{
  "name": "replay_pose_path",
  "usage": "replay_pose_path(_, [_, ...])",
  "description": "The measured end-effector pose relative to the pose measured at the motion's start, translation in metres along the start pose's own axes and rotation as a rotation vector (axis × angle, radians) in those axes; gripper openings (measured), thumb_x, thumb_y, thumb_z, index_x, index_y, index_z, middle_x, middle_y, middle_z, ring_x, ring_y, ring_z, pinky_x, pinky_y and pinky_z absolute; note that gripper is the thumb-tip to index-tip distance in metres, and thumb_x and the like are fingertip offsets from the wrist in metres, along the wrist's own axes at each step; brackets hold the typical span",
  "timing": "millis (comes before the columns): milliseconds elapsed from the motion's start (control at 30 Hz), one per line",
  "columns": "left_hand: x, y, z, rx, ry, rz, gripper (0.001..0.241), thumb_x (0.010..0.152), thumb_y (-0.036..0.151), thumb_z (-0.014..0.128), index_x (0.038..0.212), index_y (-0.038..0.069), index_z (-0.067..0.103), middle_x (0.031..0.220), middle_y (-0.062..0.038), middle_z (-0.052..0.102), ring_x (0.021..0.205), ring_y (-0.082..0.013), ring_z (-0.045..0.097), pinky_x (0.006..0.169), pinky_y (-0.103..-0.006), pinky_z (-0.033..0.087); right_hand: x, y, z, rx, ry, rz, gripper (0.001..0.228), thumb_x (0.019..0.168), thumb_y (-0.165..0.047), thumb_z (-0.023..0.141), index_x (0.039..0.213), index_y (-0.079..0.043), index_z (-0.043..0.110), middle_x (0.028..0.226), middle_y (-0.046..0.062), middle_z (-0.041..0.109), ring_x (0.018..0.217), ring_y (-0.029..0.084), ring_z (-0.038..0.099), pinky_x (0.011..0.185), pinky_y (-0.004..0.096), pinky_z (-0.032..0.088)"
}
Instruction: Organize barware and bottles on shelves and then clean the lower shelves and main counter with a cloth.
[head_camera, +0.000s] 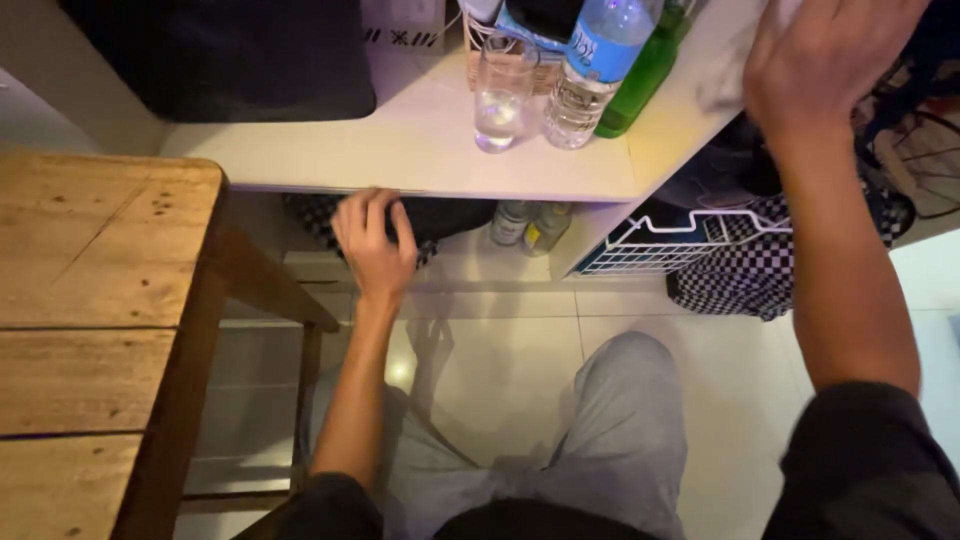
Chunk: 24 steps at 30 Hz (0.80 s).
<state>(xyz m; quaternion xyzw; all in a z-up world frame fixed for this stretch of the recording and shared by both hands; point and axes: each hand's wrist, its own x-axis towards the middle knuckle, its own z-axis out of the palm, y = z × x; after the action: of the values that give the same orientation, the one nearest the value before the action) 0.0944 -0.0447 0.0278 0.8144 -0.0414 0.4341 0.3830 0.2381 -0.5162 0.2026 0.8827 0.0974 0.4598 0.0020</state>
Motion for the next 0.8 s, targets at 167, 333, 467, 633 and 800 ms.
replay_pose_path(167, [0.045,-0.026,0.023,0.169,0.017,0.156,0.018,0.097,0.009,0.071,0.113,0.004,0.069,0.117,-0.014,0.063,0.117,-0.0343,0.058,0.105,-0.0496,0.041,-0.04,-0.06,-0.024,-0.021,-0.036,-0.449,0.054,0.1,-0.023,0.066,0.135,0.018,0.06,0.141,0.035,0.058,0.134,0.049,0.056,0.114,0.06,0.04])
replay_pose_path(333, [0.059,-0.044,0.048,0.268,-0.042,0.213,0.03,0.099,0.027,0.071,0.119,0.005,0.067,0.124,-0.014,0.061,0.122,-0.0335,0.054,0.109,-0.0512,0.037,-0.118,-0.081,0.004,-0.248,-0.281,-0.663,0.053,0.085,-0.019,0.062,0.13,0.009,0.066,0.127,0.021,0.07,0.084,0.024,0.068,0.072,0.037,0.057])
replay_pose_path(467, [0.056,-0.046,0.048,0.377,-0.067,0.152,0.042,0.095,0.038,0.07,0.123,0.007,0.066,0.128,-0.014,0.061,0.124,-0.0331,0.054,0.111,-0.0521,0.035,-0.102,-0.079,-0.011,-0.055,-0.267,-0.803,0.048,0.083,-0.015,0.057,0.125,0.007,0.064,0.126,0.02,0.071,0.098,0.023,0.072,0.077,0.033,0.059])
replay_pose_path(633, [0.056,-0.048,0.051,0.407,-0.091,0.131,0.044,0.096,0.039,0.07,0.124,0.006,0.066,0.128,-0.015,0.06,0.124,-0.0355,0.052,0.109,-0.0528,0.034,-0.006,-0.08,-0.074,-0.24,-0.224,-0.781,0.04,0.098,-0.028,0.064,0.123,0.002,0.069,0.118,0.013,0.074,0.093,0.021,0.071,0.071,0.034,0.057])
replay_pose_path(800, [0.056,-0.05,0.048,0.453,-0.071,0.146,0.045,0.095,0.039,0.07,0.124,0.004,0.067,0.128,-0.015,0.06,0.124,-0.0356,0.052,0.109,-0.0526,0.034,0.038,-0.028,-0.082,-0.379,-0.252,-0.635,0.048,0.101,-0.054,0.062,0.11,-0.009,0.077,0.084,0.006,0.074,0.066,0.02,0.067,0.055,0.035,0.052])
